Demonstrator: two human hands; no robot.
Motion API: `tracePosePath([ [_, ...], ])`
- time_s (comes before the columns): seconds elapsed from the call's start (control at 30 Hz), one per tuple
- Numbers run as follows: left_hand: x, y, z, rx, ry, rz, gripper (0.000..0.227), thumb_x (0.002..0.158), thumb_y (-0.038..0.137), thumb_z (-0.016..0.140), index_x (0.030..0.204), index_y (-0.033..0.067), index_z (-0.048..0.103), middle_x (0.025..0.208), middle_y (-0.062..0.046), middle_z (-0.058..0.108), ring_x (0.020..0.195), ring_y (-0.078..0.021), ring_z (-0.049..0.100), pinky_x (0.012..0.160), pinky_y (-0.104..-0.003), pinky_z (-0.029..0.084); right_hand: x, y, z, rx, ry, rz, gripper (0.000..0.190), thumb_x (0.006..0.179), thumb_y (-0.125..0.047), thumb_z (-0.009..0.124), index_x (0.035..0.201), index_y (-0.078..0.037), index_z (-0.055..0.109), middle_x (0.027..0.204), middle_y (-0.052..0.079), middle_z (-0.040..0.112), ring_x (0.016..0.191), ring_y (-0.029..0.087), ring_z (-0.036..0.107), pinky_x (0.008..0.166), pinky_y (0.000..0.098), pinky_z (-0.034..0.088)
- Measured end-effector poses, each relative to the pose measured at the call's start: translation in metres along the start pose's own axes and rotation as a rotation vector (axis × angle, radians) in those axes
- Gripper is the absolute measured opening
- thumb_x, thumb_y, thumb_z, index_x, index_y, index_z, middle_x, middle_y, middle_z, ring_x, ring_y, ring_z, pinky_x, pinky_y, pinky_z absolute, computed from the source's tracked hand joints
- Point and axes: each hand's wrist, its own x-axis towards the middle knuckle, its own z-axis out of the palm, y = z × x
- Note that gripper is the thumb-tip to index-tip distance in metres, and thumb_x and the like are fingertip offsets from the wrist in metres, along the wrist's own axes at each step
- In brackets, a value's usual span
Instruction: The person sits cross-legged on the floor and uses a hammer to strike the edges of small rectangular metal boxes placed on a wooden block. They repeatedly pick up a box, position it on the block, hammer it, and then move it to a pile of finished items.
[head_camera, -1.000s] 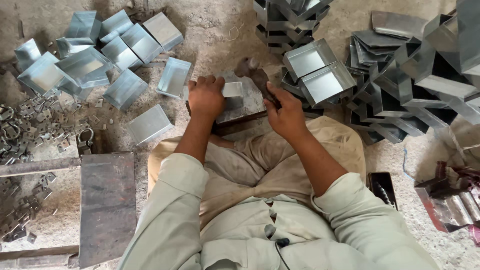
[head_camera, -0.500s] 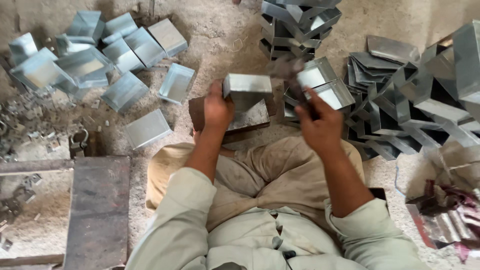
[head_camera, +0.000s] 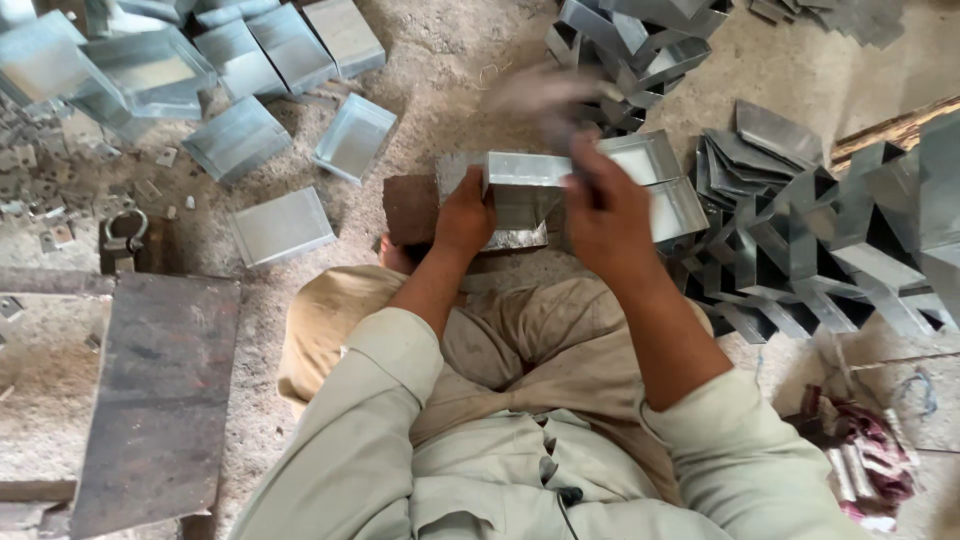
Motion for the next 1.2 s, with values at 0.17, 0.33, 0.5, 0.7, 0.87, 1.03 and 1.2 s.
tracePosePath([
  [0.17,0.003,0.012,-0.007,-0.022,-0.062,-0.059,0.028,0.095,0.011,0.064,0.122,0.0069,0.056,0.103,-0.025,0.069,0.094,-0.0484,0.066,0.075,-0.055,0.053,0.005,-0.005,0.002,-0.136,-0.102,0.208,0.042,0.096,-0.003,0.076,0.137,-0.006,0.068,0.099,0.021,0.072,0.084,0.029,0.070,0.076,0.0352,0.055],
  [0.33,0.001,0.010,-0.007,-0.033,-0.050,-0.009,0.026,0.098,0.010,0.063,0.122,0.0058,0.054,0.107,-0.025,0.068,0.095,-0.0482,0.065,0.076,-0.054,0.054,-0.005,-0.008,0.006,-0.062,-0.059,0.134,0.041,0.098,-0.002,0.074,0.137,-0.007,0.065,0.107,0.018,0.073,0.091,0.024,0.072,0.079,0.0296,0.055],
  [0.5,0.009,0.019,-0.016,-0.012,-0.049,-0.055,0.026,0.096,0.006,0.062,0.121,0.0074,0.056,0.106,-0.022,0.068,0.097,-0.0479,0.065,0.078,-0.056,0.052,-0.018,0.002,0.004,-0.089,-0.061,0.170,0.044,0.096,-0.003,0.077,0.139,-0.005,0.065,0.103,0.016,0.074,0.087,0.019,0.073,0.078,0.0288,0.055],
  [0.7,0.044,0.063,-0.079,0.405,-0.143,0.263,0.043,0.067,0.006,0.063,0.108,0.0170,0.069,0.098,-0.012,0.070,0.098,-0.0378,0.065,0.089,-0.057,0.042,-0.042,0.001,-0.038,0.142,0.292,0.228,0.054,0.107,-0.007,0.075,0.156,-0.003,0.052,0.092,0.004,0.069,0.069,0.007,0.064,0.061,0.0237,0.053],
  [0.87,0.051,0.074,-0.076,0.676,-0.287,0.326,0.021,0.089,0.013,0.062,0.105,0.0207,0.073,0.097,-0.007,0.069,0.098,-0.0322,0.064,0.095,-0.057,0.040,-0.035,0.000,-0.080,0.195,0.500,0.126,0.053,0.113,-0.007,0.073,0.160,-0.002,0.049,0.091,0.006,0.072,0.063,0.011,0.062,0.056,0.0251,0.051],
  [1.03,0.053,0.063,-0.071,0.748,-0.321,0.336,0.024,0.083,0.014,0.061,0.103,0.0231,0.072,0.096,-0.004,0.069,0.098,-0.0304,0.064,0.094,-0.057,0.040,-0.052,0.024,-0.049,-0.005,0.431,0.102,0.046,0.113,-0.008,0.074,0.155,-0.002,0.056,0.096,0.008,0.072,0.073,0.013,0.065,0.068,0.0249,0.054],
  [1.2,0.053,0.060,-0.072,0.772,-0.336,0.326,0.023,0.083,0.014,0.062,0.102,0.0227,0.072,0.096,-0.004,0.069,0.099,-0.0302,0.064,0.089,-0.055,0.041,-0.072,0.047,0.002,-0.060,0.148,0.208,0.040,0.100,-0.008,0.075,0.138,-0.003,0.065,0.110,0.019,0.073,0.094,0.022,0.072,0.082,0.0339,0.059],
])
